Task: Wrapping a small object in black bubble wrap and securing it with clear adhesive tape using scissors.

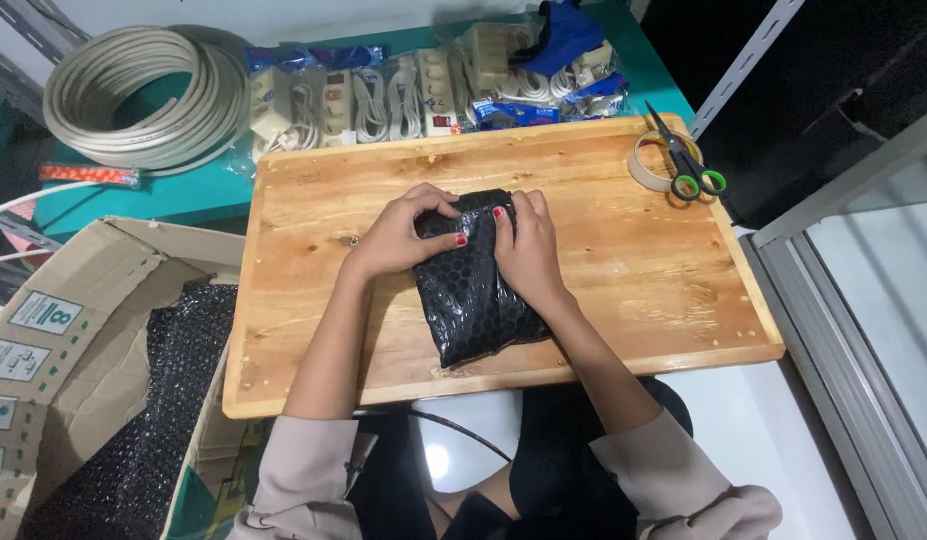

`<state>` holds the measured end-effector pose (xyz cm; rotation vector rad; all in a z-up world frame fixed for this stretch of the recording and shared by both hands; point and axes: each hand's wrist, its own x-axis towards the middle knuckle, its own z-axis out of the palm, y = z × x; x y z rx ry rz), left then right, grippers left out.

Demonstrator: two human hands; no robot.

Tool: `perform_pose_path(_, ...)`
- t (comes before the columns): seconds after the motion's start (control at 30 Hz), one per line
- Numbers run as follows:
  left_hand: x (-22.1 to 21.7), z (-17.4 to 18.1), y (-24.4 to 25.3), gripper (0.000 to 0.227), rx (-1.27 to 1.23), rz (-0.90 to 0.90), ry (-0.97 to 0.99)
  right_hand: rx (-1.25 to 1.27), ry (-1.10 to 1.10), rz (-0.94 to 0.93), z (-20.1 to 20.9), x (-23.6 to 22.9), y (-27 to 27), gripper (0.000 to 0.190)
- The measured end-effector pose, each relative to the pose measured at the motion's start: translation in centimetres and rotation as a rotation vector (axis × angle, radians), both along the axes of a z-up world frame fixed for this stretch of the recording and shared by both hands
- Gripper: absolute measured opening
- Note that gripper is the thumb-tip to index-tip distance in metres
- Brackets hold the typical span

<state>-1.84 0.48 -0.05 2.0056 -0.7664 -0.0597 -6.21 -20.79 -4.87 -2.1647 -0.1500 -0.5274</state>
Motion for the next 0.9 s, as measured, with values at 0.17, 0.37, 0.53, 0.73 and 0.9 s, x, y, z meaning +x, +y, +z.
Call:
perform_pose_path(0.17,0.0,0.8,-0.2,0.026,0.055,0.013,-0.01,-0.014,0.003,0.007,0.4,0.2,0.2,0.013)
perform_pose_path(0.37,-2.2,3.8,-2.2,0.07,0.341,0.156,0.052,-0.007,0.019,0.002,0.4,0.2,0.3,0.014)
perform_pose_path(0.53,-2.0,2.3,-2.5,0.07,0.434,0.199,-0.033,-0.001,0.022,0.002,-0.2,0.7,0.2,0.013)
perform_pose_path(0.73,-2.5,2.2,-2.5,0.044,0.391,0.21,0.007,0.023,0.029,-0.023,0.3,0.5,0.4,0.014)
perform_pose_path(0.9,-2.1,1.0,-2.6,0.023,0.438,0.263,-0.09,0.021,0.075,0.004,0.1,0.8,0.2,0.016)
